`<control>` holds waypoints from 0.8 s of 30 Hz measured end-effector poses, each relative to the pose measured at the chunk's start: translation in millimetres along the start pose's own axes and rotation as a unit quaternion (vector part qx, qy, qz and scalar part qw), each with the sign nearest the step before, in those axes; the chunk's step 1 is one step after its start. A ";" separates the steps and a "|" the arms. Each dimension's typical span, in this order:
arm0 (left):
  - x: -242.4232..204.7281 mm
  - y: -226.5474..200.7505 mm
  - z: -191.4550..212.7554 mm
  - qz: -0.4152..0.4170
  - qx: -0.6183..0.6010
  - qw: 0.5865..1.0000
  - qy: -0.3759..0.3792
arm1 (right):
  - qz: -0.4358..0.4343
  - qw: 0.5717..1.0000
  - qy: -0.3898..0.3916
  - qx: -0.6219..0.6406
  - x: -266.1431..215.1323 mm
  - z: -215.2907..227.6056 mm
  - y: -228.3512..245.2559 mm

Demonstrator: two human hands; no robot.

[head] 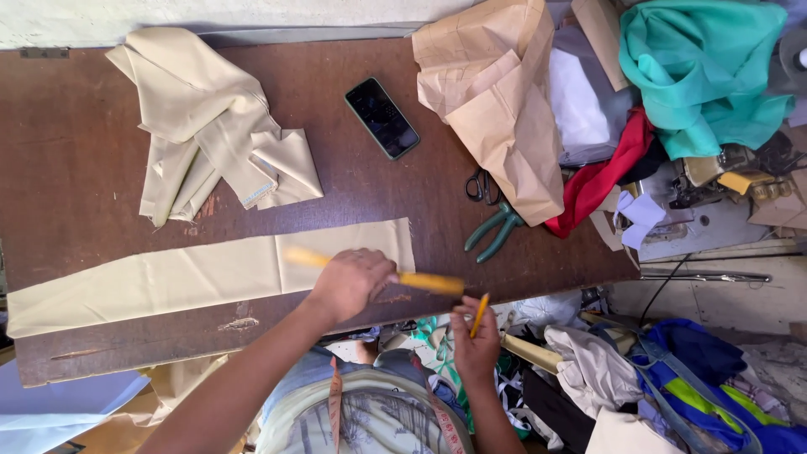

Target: The person folds a piece of beige fabric on a wooden table, then uses scissors to cut a strip from it. After cutting, the person folds the remaining fabric and sets it aside. Finally, the person uses a ruler and pencil to mark measurements on another piece of fabric.

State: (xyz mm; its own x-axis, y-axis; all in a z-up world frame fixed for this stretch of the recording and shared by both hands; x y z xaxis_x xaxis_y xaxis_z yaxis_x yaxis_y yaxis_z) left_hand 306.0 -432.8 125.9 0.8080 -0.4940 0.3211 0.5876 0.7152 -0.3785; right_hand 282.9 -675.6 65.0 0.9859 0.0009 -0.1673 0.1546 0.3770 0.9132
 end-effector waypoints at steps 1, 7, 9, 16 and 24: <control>-4.1 11.5 4.5 0.164 -0.124 0.976 -0.068 | -0.044 0.999 -0.008 0.005 0.9 4.6 -0.5; -24.3 19.8 -62.4 0.443 -0.423 0.763 -0.208 | -0.108 0.963 0.247 0.007 -21.5 -48.2 -20.4; -21.8 20.4 -62.7 0.448 -0.381 0.785 -0.195 | -0.092 0.960 0.258 0.057 -23.6 -54.6 -43.5; -7.0 40.5 -68.2 0.269 0.088 0.958 0.036 | -0.220 0.949 0.211 0.082 -22.4 -56.7 -69.6; -15.6 53.1 -88.7 0.228 0.155 0.961 0.025 | -0.080 0.977 0.158 -0.119 -0.7 -25.3 -53.1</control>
State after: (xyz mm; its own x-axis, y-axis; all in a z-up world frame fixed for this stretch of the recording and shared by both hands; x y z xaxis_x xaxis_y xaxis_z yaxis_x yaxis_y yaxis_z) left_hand 328.4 -431.0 23.8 0.9842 -0.1117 0.1377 0.1369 0.9722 -0.1900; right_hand 272.4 -672.2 7.2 0.8754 0.1953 -0.4422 0.2496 0.6007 0.7595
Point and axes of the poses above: each hand's wrist, its own x-axis towards the middle knuckle, its own z-axis out of the back of the hand, y = z × x, the point moved 6 cm from there along x, towards the middle knuckle, and after that the axes turned 1 degree about -x, right-handed, at the moved point
